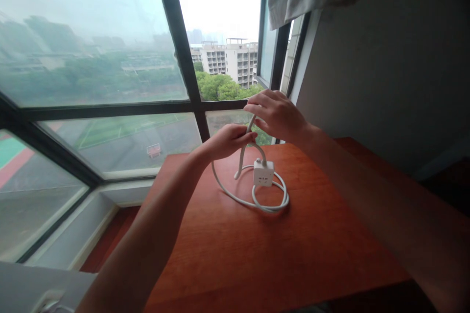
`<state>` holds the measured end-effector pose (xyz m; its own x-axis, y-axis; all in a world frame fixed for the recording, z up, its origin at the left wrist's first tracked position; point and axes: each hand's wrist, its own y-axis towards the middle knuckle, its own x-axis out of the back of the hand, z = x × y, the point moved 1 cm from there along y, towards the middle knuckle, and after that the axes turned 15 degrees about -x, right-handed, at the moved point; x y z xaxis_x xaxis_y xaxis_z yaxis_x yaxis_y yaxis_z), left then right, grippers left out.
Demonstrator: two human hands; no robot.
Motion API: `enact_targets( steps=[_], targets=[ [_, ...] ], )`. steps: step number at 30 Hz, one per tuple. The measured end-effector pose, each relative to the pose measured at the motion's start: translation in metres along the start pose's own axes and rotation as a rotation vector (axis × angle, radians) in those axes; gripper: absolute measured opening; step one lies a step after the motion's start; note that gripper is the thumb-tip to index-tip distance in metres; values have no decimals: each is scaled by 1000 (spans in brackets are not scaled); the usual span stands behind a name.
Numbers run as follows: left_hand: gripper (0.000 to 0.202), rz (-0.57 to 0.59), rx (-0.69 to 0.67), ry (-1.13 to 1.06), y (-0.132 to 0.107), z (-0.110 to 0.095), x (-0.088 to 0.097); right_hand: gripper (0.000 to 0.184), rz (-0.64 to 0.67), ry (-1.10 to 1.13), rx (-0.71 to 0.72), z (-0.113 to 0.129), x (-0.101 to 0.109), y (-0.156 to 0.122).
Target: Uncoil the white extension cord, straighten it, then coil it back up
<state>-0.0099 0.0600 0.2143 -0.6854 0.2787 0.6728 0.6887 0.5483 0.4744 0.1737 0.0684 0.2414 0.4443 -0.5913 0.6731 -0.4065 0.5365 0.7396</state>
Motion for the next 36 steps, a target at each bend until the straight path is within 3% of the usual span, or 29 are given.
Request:
enact_targets(
  steps=[2,4,9,11,13,16,21,24,27,30,33,36],
  targets=[
    [40,-46,26,-68,-4,3,4,19,-78,124,-73,2,-2,-23],
    [40,-108,57,-138,-8,6,9,23,-42,267,-227,2,-8,-47],
    [41,-234,116,-131,-9,12,15,34,548,819,-499,-1,-34,-85],
    [42,-239,110,-69,-7,12,14,36,701,1069,-618,2,-38,-89],
    [42,-259,93,-48,-5,10,11,37,773,1253,-695,8,-40,-89],
    [38,-305,74,-126,-4,6,7,32,642,1254,-693,16,-45,-89],
    [36,-362,68,-404,-9,9,5,28,241,871,-579,16,-61,-83],
    [37,-386,49,-538,-12,16,7,38,145,694,-480,12,-65,-75],
    [37,-450,5,-605,-13,21,6,31,393,698,-330,15,-69,-68],
    [36,-473,-21,-589,-12,21,4,35,663,755,-329,22,-74,-66],
    [35,-497,-50,-549,-14,18,2,35,688,914,-457,30,-79,-66],
    [34,-504,-76,-469,-19,14,1,44,742,1253,-595,37,-81,-68]
  ],
)
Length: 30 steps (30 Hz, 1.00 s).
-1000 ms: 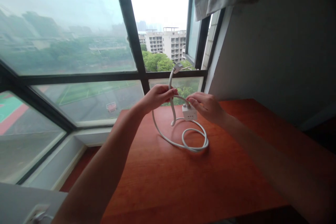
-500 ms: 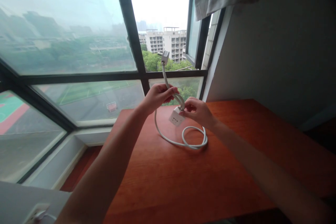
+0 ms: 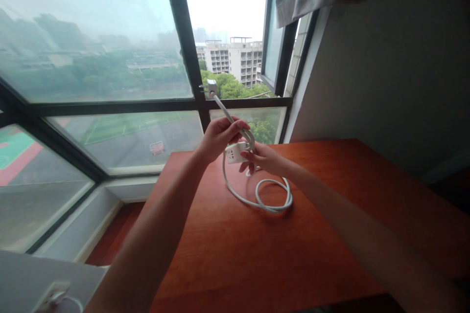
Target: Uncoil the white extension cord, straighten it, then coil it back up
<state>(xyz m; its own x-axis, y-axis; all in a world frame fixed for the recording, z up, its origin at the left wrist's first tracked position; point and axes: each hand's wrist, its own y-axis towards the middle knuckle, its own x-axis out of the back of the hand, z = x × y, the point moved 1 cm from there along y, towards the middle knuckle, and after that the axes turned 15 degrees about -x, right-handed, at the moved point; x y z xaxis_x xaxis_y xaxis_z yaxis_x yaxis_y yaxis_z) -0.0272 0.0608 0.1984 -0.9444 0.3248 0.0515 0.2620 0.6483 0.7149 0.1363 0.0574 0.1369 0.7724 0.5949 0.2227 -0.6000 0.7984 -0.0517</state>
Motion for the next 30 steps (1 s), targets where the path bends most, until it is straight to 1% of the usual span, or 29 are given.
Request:
enact_targets(
  steps=[1,3,4,5,7,9,10,11,12,14,17,19,21,24,27,30],
  targets=[
    [34,3,-15,33,-2,-1,0,51,27,114,-18,0,-1,-1],
    [34,-2,-48,89,-6,-3,-1,64,36,325,-55,0,0,-4],
    [34,-1,-59,106,-8,-3,-2,65,42,427,-80,0,1,-5],
    [34,9,-65,114,-9,-4,-3,61,53,527,-104,-1,2,-6],
    [34,63,-73,117,-12,-6,-7,45,51,699,-136,-3,4,-7],
    [34,123,-94,120,-15,-7,-11,34,-1,788,-148,-5,4,-5],
    [33,128,-110,126,-17,-7,-12,32,-39,807,-149,-6,4,-3],
    [32,106,-125,138,-19,-7,-14,30,-74,818,-148,-7,4,-2],
    [31,55,-134,157,-23,-5,-15,29,-108,829,-142,-7,4,0],
    [30,-105,-139,204,-32,1,-16,25,-195,860,-107,-10,5,4],
    [32,-373,-124,249,-51,12,-15,22,-401,924,-45,-17,12,7],
    [35,-513,-82,223,-63,18,-12,22,-533,947,-31,-23,21,6],
    [36,-596,-8,130,-71,20,-6,24,-631,950,-26,-29,32,0],
    [33,-698,99,-32,-80,20,10,31,-736,934,-2,-37,54,-16],
    [33,-846,148,-95,-84,22,29,35,-851,902,32,-46,79,-35],
    [32,-975,177,-177,-87,25,48,34,-919,853,13,-57,102,-51]
  ],
)
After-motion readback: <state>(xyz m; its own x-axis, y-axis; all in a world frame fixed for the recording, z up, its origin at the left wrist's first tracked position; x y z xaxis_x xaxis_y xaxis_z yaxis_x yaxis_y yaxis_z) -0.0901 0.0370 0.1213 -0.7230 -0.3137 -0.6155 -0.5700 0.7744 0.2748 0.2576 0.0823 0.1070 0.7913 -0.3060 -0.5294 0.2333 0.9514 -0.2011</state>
